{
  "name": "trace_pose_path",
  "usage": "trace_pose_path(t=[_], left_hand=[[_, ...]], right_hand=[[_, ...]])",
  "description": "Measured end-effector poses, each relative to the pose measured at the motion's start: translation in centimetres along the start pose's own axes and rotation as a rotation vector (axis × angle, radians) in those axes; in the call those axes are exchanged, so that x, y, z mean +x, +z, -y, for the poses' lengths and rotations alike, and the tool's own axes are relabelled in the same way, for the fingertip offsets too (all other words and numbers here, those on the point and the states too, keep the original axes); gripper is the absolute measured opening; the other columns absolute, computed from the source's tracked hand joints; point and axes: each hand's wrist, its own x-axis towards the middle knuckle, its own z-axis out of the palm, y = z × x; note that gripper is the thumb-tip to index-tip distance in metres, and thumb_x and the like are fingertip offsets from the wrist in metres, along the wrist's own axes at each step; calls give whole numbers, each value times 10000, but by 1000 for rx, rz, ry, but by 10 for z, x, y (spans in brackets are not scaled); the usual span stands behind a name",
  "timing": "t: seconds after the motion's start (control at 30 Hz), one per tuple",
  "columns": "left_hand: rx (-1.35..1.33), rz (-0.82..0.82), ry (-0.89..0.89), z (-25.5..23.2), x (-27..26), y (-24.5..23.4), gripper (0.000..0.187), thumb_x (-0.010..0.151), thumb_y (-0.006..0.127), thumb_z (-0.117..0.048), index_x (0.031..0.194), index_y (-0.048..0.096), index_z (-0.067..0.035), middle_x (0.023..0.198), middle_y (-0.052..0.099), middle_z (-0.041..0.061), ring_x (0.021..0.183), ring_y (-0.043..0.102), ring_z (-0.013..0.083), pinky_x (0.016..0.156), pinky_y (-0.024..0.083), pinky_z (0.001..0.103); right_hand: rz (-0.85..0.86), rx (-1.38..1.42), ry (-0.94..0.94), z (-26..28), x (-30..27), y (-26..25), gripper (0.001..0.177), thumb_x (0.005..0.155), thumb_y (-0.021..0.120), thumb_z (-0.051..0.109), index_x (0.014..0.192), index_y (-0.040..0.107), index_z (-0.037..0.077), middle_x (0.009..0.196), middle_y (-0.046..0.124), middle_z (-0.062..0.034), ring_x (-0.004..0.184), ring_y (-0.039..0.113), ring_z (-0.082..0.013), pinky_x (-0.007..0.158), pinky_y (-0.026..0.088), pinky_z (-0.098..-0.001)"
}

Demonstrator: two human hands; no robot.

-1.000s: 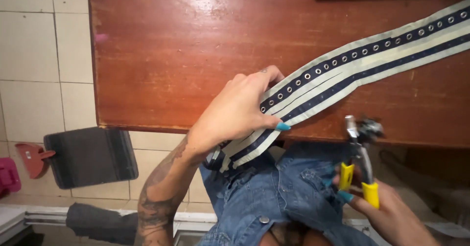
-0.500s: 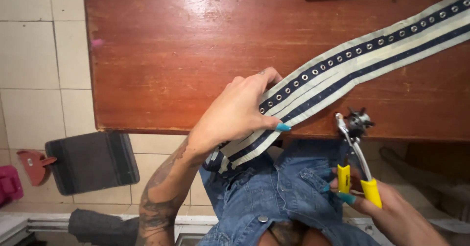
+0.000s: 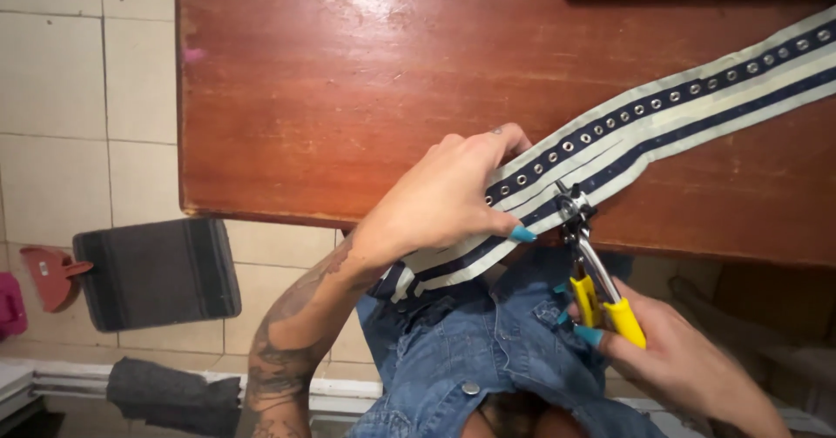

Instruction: Using a rotary hole punch tool to create holes in a decorative belt

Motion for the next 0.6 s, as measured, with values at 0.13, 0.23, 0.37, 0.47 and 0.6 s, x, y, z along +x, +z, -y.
trace_pose_path(t=[0.13, 0.23, 0.37, 0.47, 0.6], left_hand=[[-22, 2, -21, 6, 5, 6, 416, 579, 712, -170, 942, 508, -143, 887, 668, -6, 775, 615, 144, 634, 450, 299], [-33, -13, -38, 13, 12, 10, 434, 572, 730, -185, 948, 518, -142, 888, 662, 0, 752, 595, 141, 620, 442, 296], [-137, 42, -101, 6, 11, 4, 434, 563, 758, -155, 925, 518, -143, 822, 689, -17, 674, 638, 75, 575, 484, 246], [-137, 28, -101, 7, 13, 5, 432, 561, 760, -149, 925, 527, -151, 788, 693, -37, 677, 641, 68, 592, 478, 242], [-96, -15, -28, 14, 18, 10, 416, 560, 772, -183, 900, 534, -162, 830, 675, -35, 703, 605, 93, 611, 445, 266]], right_hand=[[45, 311, 62, 2, 6, 3, 387, 676, 571, 195, 1049, 660, 149, 1051, 721, 49, 975, 648, -77, 894, 422, -246], [53, 589, 109, -1, 9, 8, 383, 683, 581, 113, 1049, 669, 39, 1037, 693, -47, 983, 619, -141, 891, 409, -275], [104, 652, -81, -32, 22, 19, 289, 674, 603, 135, 909, 694, -6, 934, 676, -90, 878, 610, -180, 800, 421, -294], [39, 609, 200, 14, 4, 8, 276, 698, 593, 110, 923, 704, -7, 968, 696, -91, 904, 616, -187, 856, 405, -291], [128, 526, 190, 6, 5, 7, 403, 661, 585, 135, 1037, 694, 40, 1052, 710, -47, 962, 625, -147, 875, 403, -267]])
